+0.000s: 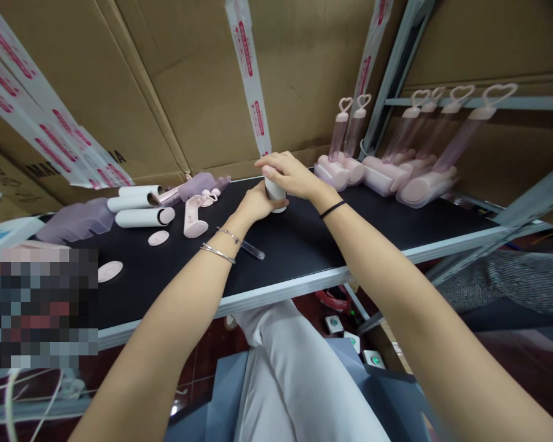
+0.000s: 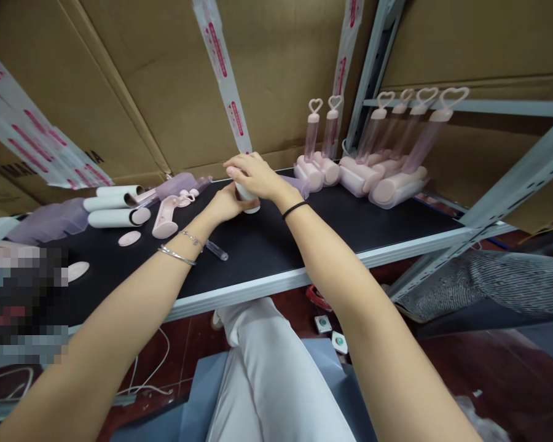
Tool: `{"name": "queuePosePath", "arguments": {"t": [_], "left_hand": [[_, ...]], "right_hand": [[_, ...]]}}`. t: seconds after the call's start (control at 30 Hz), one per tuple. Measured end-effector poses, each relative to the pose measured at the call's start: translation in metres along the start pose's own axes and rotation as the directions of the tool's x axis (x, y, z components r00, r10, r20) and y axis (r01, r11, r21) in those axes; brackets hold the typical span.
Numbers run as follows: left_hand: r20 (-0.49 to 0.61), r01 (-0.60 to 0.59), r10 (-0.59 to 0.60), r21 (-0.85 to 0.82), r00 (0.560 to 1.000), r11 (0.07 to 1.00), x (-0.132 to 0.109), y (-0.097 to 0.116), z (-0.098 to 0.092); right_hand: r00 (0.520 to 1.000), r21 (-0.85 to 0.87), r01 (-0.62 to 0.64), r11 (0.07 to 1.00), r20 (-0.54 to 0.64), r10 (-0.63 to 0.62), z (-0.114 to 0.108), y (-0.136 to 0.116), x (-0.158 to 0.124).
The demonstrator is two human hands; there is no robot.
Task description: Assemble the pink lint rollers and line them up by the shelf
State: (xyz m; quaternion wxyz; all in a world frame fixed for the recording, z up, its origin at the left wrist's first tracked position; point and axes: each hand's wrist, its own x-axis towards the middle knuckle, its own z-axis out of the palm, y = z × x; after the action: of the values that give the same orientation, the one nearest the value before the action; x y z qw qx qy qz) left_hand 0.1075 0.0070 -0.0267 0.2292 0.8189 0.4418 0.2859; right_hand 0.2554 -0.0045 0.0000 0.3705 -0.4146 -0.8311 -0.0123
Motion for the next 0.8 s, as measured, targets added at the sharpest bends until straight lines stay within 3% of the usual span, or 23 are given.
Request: {"name": "queuePosePath", "arguments": {"t": [0.13, 0.27, 0.33, 0.4, 0.47, 0.5, 0.57, 0.63, 0.8], "left_hand": [[0.001, 0.013, -0.013, -0.007, 1.0, 1.0, -0.001, 0.0, 0.001], [-0.01, 0.02, -0.02, 0.031, 1.0, 0.999, -0.003, 0.002, 0.001], [-0.006, 0.028, -0.027, 0.033, 1.0, 0.999, -0.004, 0.004, 0.001], [0.0, 0.041, -0.041, 0.019, 0.999, 0.999, -0.004, 0.005, 0.001], [0.001, 0.052, -0.052, 0.004, 0.999, 0.999, -0.004, 0.006, 0.001], [0.0, 0.055, -0.055, -0.003, 0.999, 0.999, -0.004, 0.006, 0.001], [-0.003, 0.053, -0.054, -0.014, 0.999, 0.998, -0.005, 0.006, 0.001], [0.004, 0.062, -0.062, -0.019, 0.998, 0.998, -0.004, 0.005, 0.001], [0.0, 0.09, -0.091, -0.137, 0.996, 0.986, -0.005, 0.003, 0.004]], "right_hand": [[0.994, 0.092, -0.11, 0.99, -0.014, 0.112, 0.002, -0.001, -0.004], [0.992, 0.079, -0.121, 0.989, -0.012, 0.123, -0.005, -0.006, -0.007], [0.991, -0.002, -0.071, 0.997, -0.115, 0.07, -0.013, -0.011, -0.009], [0.948, -0.081, -0.006, 0.997, -0.318, -0.02, -0.019, -0.016, -0.01], [0.907, -0.131, 0.029, 0.991, -0.413, -0.081, -0.021, -0.019, -0.009], [0.924, -0.137, 0.03, 0.99, -0.374, -0.08, -0.02, -0.019, -0.009], [0.984, -0.116, 0.01, 0.993, -0.174, -0.03, -0.015, -0.016, -0.007], [0.999, -0.082, -0.012, 0.997, -0.036, 0.009, -0.01, -0.013, -0.006], [0.995, -0.054, -0.039, 0.998, -0.092, 0.034, -0.006, -0.012, -0.005]]}}
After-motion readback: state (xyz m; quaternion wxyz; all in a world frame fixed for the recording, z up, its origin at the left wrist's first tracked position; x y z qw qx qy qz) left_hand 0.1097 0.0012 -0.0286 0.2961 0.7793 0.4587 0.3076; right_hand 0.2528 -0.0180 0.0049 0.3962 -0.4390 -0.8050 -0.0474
